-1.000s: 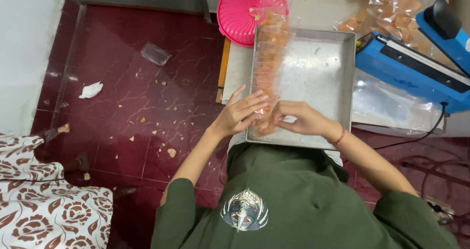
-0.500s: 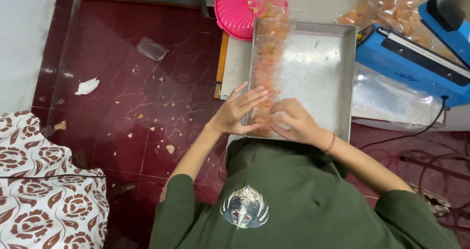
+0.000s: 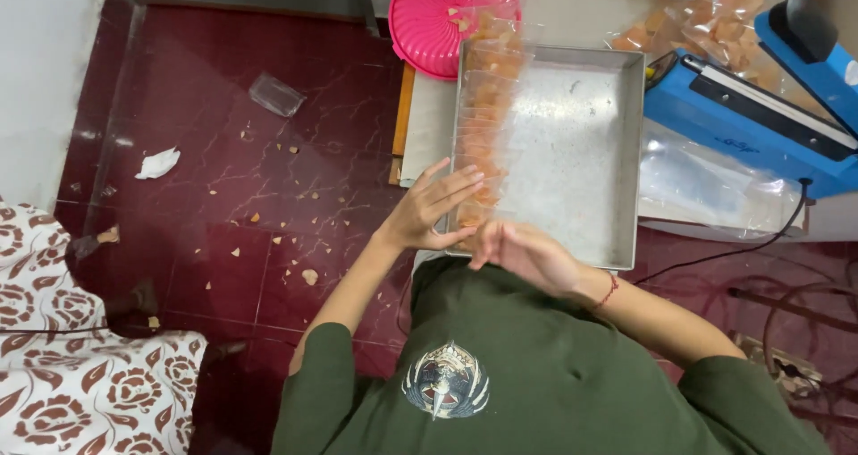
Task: Arranging small plastic bags of snacks onto a metal tray for further processing or packaging.
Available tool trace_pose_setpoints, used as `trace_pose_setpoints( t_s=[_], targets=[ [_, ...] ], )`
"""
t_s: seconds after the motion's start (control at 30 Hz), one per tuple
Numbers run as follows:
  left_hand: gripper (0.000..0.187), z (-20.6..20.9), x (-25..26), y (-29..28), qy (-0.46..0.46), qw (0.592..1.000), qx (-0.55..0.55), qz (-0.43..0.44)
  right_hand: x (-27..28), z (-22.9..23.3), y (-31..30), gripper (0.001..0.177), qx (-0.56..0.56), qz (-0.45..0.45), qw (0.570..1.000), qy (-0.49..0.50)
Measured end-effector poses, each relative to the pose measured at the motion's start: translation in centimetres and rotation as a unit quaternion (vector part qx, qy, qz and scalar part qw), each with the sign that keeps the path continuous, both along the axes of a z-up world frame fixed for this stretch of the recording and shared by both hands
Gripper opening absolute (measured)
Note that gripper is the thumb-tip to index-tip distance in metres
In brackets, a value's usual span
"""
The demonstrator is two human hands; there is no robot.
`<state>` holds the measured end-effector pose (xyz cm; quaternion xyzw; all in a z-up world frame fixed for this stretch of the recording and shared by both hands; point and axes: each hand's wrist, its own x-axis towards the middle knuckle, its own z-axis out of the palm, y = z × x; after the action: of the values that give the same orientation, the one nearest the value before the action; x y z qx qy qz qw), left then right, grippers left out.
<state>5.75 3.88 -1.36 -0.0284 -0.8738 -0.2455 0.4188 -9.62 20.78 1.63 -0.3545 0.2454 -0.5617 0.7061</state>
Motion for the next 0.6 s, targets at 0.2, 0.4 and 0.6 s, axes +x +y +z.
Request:
trace_pose_setpoints(
  t_s=[0.2,0.4,0.6],
  targets=[
    [0.060,-0.3,-0.2,0.2,-0.003,1.000,0.010,-0.027,-0.8,0.5,-1.6,0.028,0.130,-0.075,0.973,0.173],
    [0.058,-0.9,-0.3,0.4,0.009,0.998,0.047,-0.048,-0.5,1.7,-2.1,0.021,0.095,-0.055,0.958,0.266],
    [0.063,-0.4,-0.4,0.9,0.028,0.989,0.133,-0.052,-0.8,1.6,-2.2,0.017,0.072,-0.016,0.947,0.313]
  ],
)
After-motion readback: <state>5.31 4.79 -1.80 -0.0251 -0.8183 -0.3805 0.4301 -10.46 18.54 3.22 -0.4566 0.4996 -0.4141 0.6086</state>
